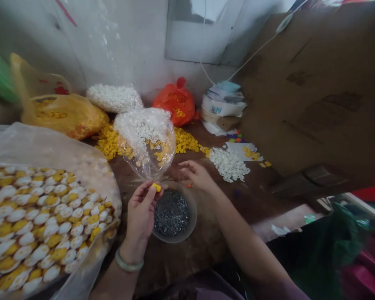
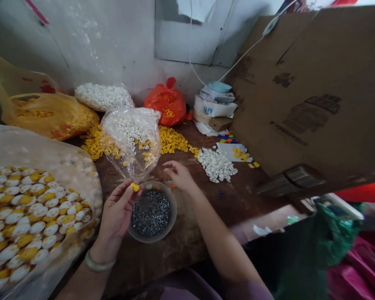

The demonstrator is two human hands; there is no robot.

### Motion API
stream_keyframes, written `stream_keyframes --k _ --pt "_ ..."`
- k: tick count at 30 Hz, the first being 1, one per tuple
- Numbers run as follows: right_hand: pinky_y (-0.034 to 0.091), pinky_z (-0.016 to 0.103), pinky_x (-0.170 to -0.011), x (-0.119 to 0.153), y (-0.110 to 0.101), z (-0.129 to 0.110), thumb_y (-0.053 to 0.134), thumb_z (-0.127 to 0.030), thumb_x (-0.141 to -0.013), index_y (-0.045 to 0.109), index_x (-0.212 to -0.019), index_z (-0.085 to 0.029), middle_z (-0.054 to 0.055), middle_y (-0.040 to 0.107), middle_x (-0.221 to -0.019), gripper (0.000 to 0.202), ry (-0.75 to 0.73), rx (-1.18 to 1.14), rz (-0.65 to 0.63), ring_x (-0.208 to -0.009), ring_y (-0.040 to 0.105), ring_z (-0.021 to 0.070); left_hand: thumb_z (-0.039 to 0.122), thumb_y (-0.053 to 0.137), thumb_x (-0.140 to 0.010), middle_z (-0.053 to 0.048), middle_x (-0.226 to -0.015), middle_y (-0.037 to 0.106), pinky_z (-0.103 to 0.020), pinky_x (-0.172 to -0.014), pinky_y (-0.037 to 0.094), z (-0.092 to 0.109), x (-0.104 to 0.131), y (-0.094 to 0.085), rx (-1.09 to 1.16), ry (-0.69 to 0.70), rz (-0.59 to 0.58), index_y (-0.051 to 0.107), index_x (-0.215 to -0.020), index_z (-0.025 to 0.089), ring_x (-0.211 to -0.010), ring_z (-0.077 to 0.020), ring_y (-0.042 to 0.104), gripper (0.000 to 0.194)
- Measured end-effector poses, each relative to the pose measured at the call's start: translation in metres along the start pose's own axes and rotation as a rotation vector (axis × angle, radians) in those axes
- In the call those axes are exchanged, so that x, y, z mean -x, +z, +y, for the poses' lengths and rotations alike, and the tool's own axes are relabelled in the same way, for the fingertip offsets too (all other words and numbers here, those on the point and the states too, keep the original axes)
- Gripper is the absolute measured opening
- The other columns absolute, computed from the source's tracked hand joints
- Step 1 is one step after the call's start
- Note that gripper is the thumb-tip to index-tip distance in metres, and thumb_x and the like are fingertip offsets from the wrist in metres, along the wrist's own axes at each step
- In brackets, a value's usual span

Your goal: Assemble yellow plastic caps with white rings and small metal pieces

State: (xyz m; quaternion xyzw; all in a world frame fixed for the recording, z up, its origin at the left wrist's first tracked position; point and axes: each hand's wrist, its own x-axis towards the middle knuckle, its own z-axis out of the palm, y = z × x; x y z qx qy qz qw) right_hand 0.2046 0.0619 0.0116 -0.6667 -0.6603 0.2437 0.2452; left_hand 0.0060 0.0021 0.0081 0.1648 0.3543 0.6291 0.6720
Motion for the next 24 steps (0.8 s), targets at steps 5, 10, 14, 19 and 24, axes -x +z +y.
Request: stream_keyframes --k 5,10,14,19,24 --pt "0.043 0.04 -0.095 -0.042 -0.05 0.05 0.05 -0.007 -0.088 0.071 -0.096 -0.011 0.019 0.065 -0.109 0.024 0.227 0.391 0.177 -0.109 0.057 0.0298 0.027 0.09 -0.052 -0.003 -0.08 0.076 -0.023 -0.077 0.056 0.001 0.001 0.001 -0.006 -0.03 -0.032 0.074 -0.081 0.016 -0.077 -0.0144 0.072 0.036" --pt "0.041 0.035 -0.091 -0.05 -0.062 0.073 0.05 -0.006 -0.088 0.069 -0.105 -0.009 0.023 0.06 -0.116 0.025 0.337 0.63 0.184 -0.113 0.053 0.0301 0.025 0.088 -0.055 -0.002 -0.081 0.076 -0.023 -0.076 0.054 0.001 0.001 -0.001 -0.02 0.002 -0.05 0.073 -0.082 0.017 -0.078 -0.013 0.07 0.032" --pt "0.041 0.03 -0.087 -0.051 -0.061 0.081 0.054 -0.01 -0.089 0.068 -0.108 -0.011 0.018 0.062 -0.111 0.023 0.347 0.7 0.129 -0.105 0.057 0.025 0.026 0.089 -0.053 -0.002 -0.078 0.076 -0.022 -0.074 0.055 0.0 0.001 -0.002 -0.026 -0.024 -0.046 0.073 -0.08 0.017 -0.073 -0.0123 0.07 0.033" --pt "0.041 0.029 -0.086 -0.047 -0.057 0.086 0.055 -0.013 -0.091 0.07 -0.104 -0.012 0.016 0.062 -0.111 0.02 0.326 0.698 0.091 -0.106 0.057 0.0247 0.027 0.091 -0.048 -0.002 -0.078 0.076 -0.021 -0.071 0.054 0.002 0.002 0.0 -0.02 -0.077 -0.04 0.075 -0.081 0.018 -0.071 -0.0113 0.069 0.038" --pt "0.04 0.033 -0.088 -0.037 -0.052 0.084 0.056 -0.009 -0.088 0.067 -0.105 -0.01 0.018 0.065 -0.105 0.021 0.309 0.578 0.112 -0.105 0.057 0.0274 0.026 0.091 -0.048 -0.004 -0.076 0.075 -0.022 -0.071 0.054 0.004 0.004 0.001 -0.039 -0.084 -0.078 0.075 -0.077 0.017 -0.071 -0.0126 0.068 0.034"
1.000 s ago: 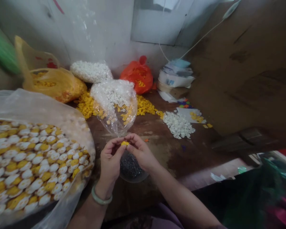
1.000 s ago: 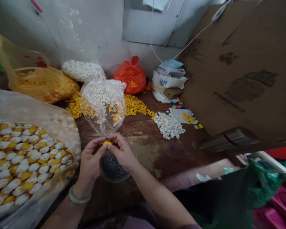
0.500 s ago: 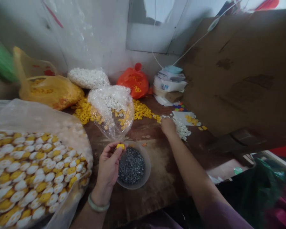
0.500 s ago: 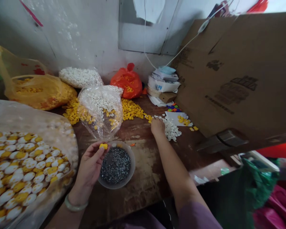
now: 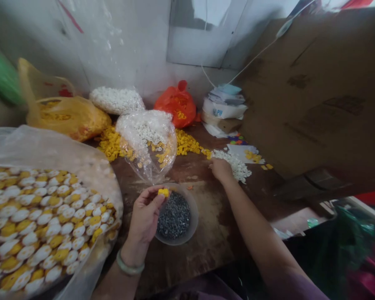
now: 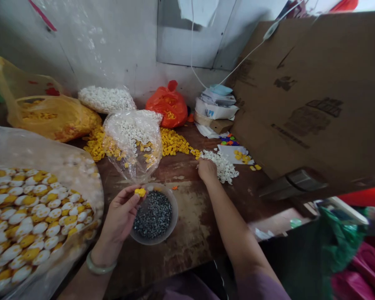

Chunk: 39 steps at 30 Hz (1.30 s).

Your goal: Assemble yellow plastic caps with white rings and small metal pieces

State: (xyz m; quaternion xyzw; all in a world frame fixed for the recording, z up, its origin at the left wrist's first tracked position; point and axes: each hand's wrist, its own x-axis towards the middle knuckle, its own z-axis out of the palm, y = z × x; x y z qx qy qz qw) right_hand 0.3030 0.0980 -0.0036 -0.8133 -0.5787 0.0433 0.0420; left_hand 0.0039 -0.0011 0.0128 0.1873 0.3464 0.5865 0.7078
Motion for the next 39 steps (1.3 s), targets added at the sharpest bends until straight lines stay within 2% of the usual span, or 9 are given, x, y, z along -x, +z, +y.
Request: stream_keyframes --k 7,12,15,17,19,23,28,33,39 --pt "0.044 0.031 -0.083 0.014 -0.006 -0.009 0.063 -0.009 -0.074 0.063 -0.094 -0.016 0.006 0.065 -0.093 0.022 -0.084 -0.436 0.009 -0.088 0.059 0.0203 0.024 0.09 -0.049 -0.004 -0.073 0.074 -0.022 -0.069 0.053 -0.001 0.001 0.0 -0.031 -0.017 -0.02 0.075 -0.075 0.016 -0.068 -0.0119 0.067 0.031" --pt "0.05 0.029 -0.077 0.045 -0.013 -0.034 0.063 -0.027 -0.078 0.058 -0.106 -0.019 0.003 0.064 -0.095 0.03 -0.213 -0.827 -0.063 -0.084 0.061 0.0166 0.022 0.089 -0.048 -0.003 -0.073 0.074 -0.021 -0.068 0.053 -0.002 0.002 0.001 -0.058 0.0 -0.001 0.075 -0.075 0.016 -0.069 -0.0116 0.066 0.031" --pt "0.05 0.027 -0.072 0.075 -0.012 -0.057 0.072 -0.041 -0.075 0.061 -0.106 -0.022 0.0 0.064 -0.089 0.038 -0.287 -1.26 -0.295 -0.077 0.06 0.0139 0.02 0.089 -0.047 -0.003 -0.075 0.074 -0.021 -0.067 0.053 -0.001 0.004 0.002 -0.09 0.006 -0.014 0.074 -0.074 0.016 -0.068 -0.0112 0.065 0.031" --pt "0.048 0.024 -0.069 0.094 -0.011 -0.073 0.082 -0.042 -0.069 0.065 -0.1 -0.023 -0.002 0.063 -0.081 0.04 -0.288 -1.606 -0.52 -0.07 0.058 0.0114 0.019 0.089 -0.047 -0.003 -0.074 0.074 -0.02 -0.065 0.052 0.0 0.006 0.004 -0.109 0.002 -0.03 0.074 -0.074 0.016 -0.066 -0.0107 0.064 0.031" --pt "0.047 0.021 -0.068 0.111 -0.009 -0.088 0.088 -0.039 -0.064 0.068 -0.094 -0.022 -0.003 0.063 -0.077 0.039 -0.248 -1.788 -0.66 -0.068 0.057 0.0097 0.019 0.089 -0.046 -0.002 -0.071 0.072 -0.02 -0.063 0.051 0.001 0.007 0.005 -0.112 -0.004 -0.044 0.074 -0.072 0.016 -0.064 -0.0104 0.063 0.031" --pt "0.048 0.022 -0.072 0.131 -0.008 -0.11 0.091 -0.033 -0.061 0.071 -0.086 -0.021 -0.002 0.066 -0.082 0.034 -0.243 -1.806 -0.689 -0.074 0.06 0.0109 0.019 0.088 -0.048 0.0 -0.068 0.07 -0.021 -0.064 0.05 0.002 0.007 0.005 -0.119 0.014 -0.067 0.073 -0.071 0.016 -0.063 -0.01 0.061 0.027" --pt "0.049 0.027 -0.078 0.139 -0.015 -0.117 0.088 -0.033 -0.066 0.072 -0.083 -0.022 -0.001 0.068 -0.086 0.026 -0.32 -1.704 -0.534 -0.081 0.062 0.0142 0.017 0.083 -0.057 -0.001 -0.072 0.071 -0.024 -0.069 0.05 0.001 0.008 0.001 -0.184 0.132 -0.105 0.072 -0.074 0.018 -0.07 -0.0128 0.063 0.021" --pt "0.049 0.032 -0.084 0.145 -0.026 -0.114 0.083 -0.039 -0.071 0.071 -0.078 -0.021 0.002 0.07 -0.09 0.022 -0.39 -1.641 -0.427 -0.088 0.063 0.0177 0.013 0.077 -0.063 -0.002 -0.079 0.071 -0.03 -0.079 0.051 0.003 0.01 0.0 -0.423 0.398 -0.126 0.072 -0.073 0.021 -0.081 -0.0182 0.065 0.014" --pt "0.05 0.028 -0.078 0.153 -0.025 -0.113 0.085 -0.031 -0.068 0.066 -0.083 -0.022 0.0 0.07 -0.088 0.026 -0.315 -1.679 -0.399 -0.081 0.064 0.0151 0.013 0.074 -0.07 -0.004 -0.081 0.071 -0.03 -0.075 0.051 0.008 0.012 0.0 -0.715 0.712 -0.177 0.073 -0.076 0.024 -0.079 -0.019 0.065 0.012"
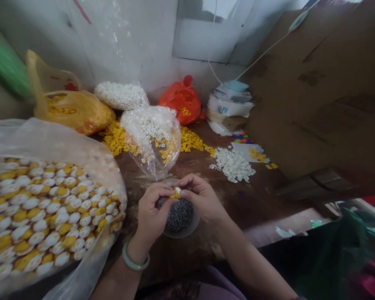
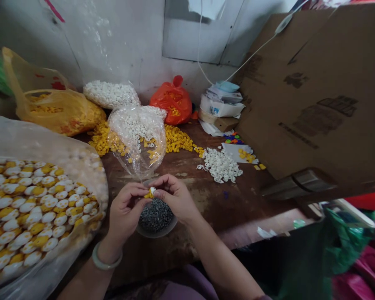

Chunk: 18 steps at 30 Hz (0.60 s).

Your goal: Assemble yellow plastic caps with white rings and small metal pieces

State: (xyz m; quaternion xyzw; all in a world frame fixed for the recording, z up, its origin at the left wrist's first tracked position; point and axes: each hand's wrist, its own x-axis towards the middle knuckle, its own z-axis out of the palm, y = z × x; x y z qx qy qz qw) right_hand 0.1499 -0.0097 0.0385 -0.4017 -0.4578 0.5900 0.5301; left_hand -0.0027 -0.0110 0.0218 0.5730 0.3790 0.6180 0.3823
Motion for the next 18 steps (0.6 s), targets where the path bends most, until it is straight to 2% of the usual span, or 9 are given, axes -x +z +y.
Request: stream_keyframes --k 3,7,14,18 --pt "0.05 0.027 -0.076 0.004 0.002 0.003 0.085 -0.029 -0.068 0.064 -0.081 -0.022 -0.001 0.069 -0.086 0.026 -0.018 -0.018 0.038 -0.079 0.063 0.0147 0.011 0.072 -0.072 -0.004 -0.08 0.072 -0.029 -0.073 0.051 0.001 0.001 -0.001 -0.067 0.089 -0.007 0.074 -0.076 0.025 -0.075 -0.0182 0.066 0.014" --pt "0.05 0.028 -0.075 0.007 0.004 0.002 0.084 -0.03 -0.069 0.06 -0.081 -0.023 -0.001 0.067 -0.086 0.027 -0.035 -0.038 0.056 -0.079 0.062 0.0149 0.01 0.071 -0.073 -0.003 -0.081 0.072 -0.028 -0.072 0.051 0.002 0.002 -0.001 -0.082 0.124 -0.023 0.075 -0.078 0.026 -0.076 -0.0179 0.067 0.017" --pt "0.045 0.026 -0.072 0.005 -0.002 -0.008 0.081 -0.04 -0.074 0.066 -0.079 -0.02 0.001 0.062 -0.081 0.025 -0.149 0.206 -0.066 -0.077 0.056 0.0155 0.011 0.07 -0.074 -0.003 -0.081 0.072 -0.028 -0.072 0.052 0.0 0.002 -0.001 -0.051 0.123 -0.042 0.073 -0.077 0.023 -0.078 -0.0178 0.067 0.013" --pt "0.042 0.023 -0.064 0.005 -0.002 -0.001 0.084 -0.045 -0.069 0.066 -0.081 -0.02 -0.001 0.058 -0.076 0.033 -0.055 0.063 -0.013 -0.07 0.051 0.0128 0.009 0.069 -0.075 -0.002 -0.082 0.07 -0.027 -0.071 0.054 -0.001 0.0 -0.002 -0.045 0.165 -0.05 0.069 -0.08 0.02 -0.078 -0.0161 0.067 0.012"
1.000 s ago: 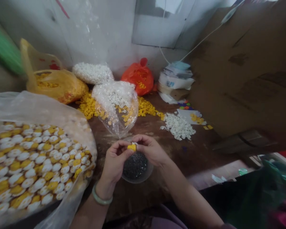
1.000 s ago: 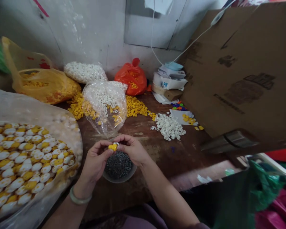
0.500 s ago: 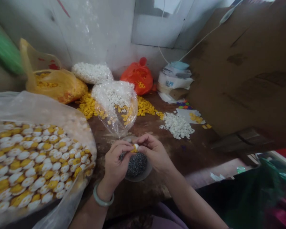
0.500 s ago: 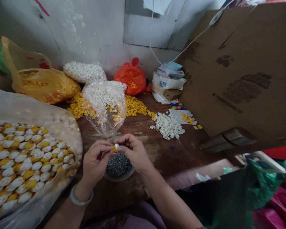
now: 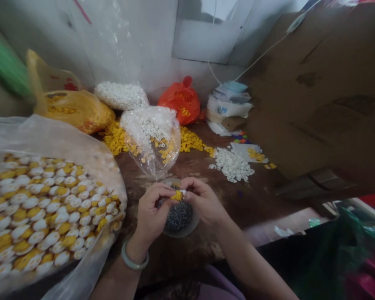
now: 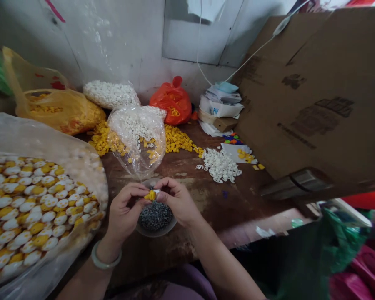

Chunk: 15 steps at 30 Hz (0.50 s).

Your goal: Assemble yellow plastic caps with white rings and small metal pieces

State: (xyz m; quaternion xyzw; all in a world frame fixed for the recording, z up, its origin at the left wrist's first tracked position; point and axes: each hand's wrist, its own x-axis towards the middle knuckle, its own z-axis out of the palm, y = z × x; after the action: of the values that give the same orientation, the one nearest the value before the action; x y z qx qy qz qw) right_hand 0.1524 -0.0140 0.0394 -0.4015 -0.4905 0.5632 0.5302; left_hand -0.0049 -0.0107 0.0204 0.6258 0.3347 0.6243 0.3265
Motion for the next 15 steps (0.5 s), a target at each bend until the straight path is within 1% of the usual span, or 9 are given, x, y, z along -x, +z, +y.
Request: stream_keyframes --k 2,4,6,8,12,15 --pt "0.041 0.022 -0.063 0.001 0.002 0.003 0.086 -0.045 -0.067 0.065 -0.081 -0.02 -0.002 0.058 -0.075 0.036 0.077 -0.066 0.031 -0.067 0.05 0.0115 0.007 0.07 -0.076 -0.002 -0.082 0.07 -0.026 -0.072 0.054 0.0 -0.001 -0.001 -0.048 0.082 -0.036 0.068 -0.082 0.02 -0.078 -0.0147 0.067 0.014" --pt "0.04 0.021 -0.06 0.003 0.002 0.003 0.086 -0.046 -0.066 0.064 -0.08 -0.019 -0.002 0.057 -0.074 0.037 0.138 -0.084 0.034 -0.063 0.048 0.01 0.004 0.066 -0.078 -0.003 -0.084 0.07 -0.025 -0.073 0.055 -0.001 -0.001 -0.002 -0.112 0.182 -0.078 0.067 -0.083 0.02 -0.078 -0.0139 0.067 0.016" --pt "0.037 0.02 -0.055 0.005 0.002 0.001 0.086 -0.046 -0.066 0.063 -0.077 -0.018 -0.003 0.055 -0.071 0.038 0.181 -0.064 0.028 -0.058 0.045 0.0088 0.001 0.061 -0.08 -0.004 -0.086 0.069 -0.024 -0.072 0.055 -0.002 -0.001 -0.003 -0.175 0.278 -0.119 0.065 -0.084 0.019 -0.08 -0.0137 0.067 0.019" --pt "0.035 0.019 -0.051 0.007 0.003 0.0 0.085 -0.047 -0.066 0.061 -0.075 -0.017 -0.004 0.053 -0.066 0.04 0.2 -0.029 0.034 -0.055 0.043 0.008 -0.001 0.057 -0.081 -0.005 -0.087 0.069 -0.024 -0.072 0.056 -0.003 0.0 -0.003 -0.219 0.344 -0.136 0.064 -0.085 0.019 -0.082 -0.0139 0.068 0.021" --pt "0.029 0.018 -0.046 0.012 0.007 0.0 0.084 -0.054 -0.064 0.055 -0.074 -0.018 -0.006 0.048 -0.058 0.047 0.215 -0.014 0.051 -0.049 0.038 0.007 -0.001 0.055 -0.082 -0.005 -0.088 0.068 -0.022 -0.072 0.056 -0.004 0.003 -0.002 -0.228 0.379 -0.094 0.063 -0.088 0.018 -0.083 -0.0134 0.068 0.022" --pt "0.026 0.018 -0.044 0.013 0.008 -0.001 0.083 -0.058 -0.063 0.051 -0.073 -0.018 -0.007 0.046 -0.055 0.052 0.253 -0.017 0.033 -0.046 0.036 0.0063 0.0 0.056 -0.082 -0.004 -0.088 0.068 -0.023 -0.072 0.057 -0.005 0.006 -0.001 -0.223 0.399 -0.067 0.063 -0.089 0.019 -0.083 -0.0135 0.067 0.022"
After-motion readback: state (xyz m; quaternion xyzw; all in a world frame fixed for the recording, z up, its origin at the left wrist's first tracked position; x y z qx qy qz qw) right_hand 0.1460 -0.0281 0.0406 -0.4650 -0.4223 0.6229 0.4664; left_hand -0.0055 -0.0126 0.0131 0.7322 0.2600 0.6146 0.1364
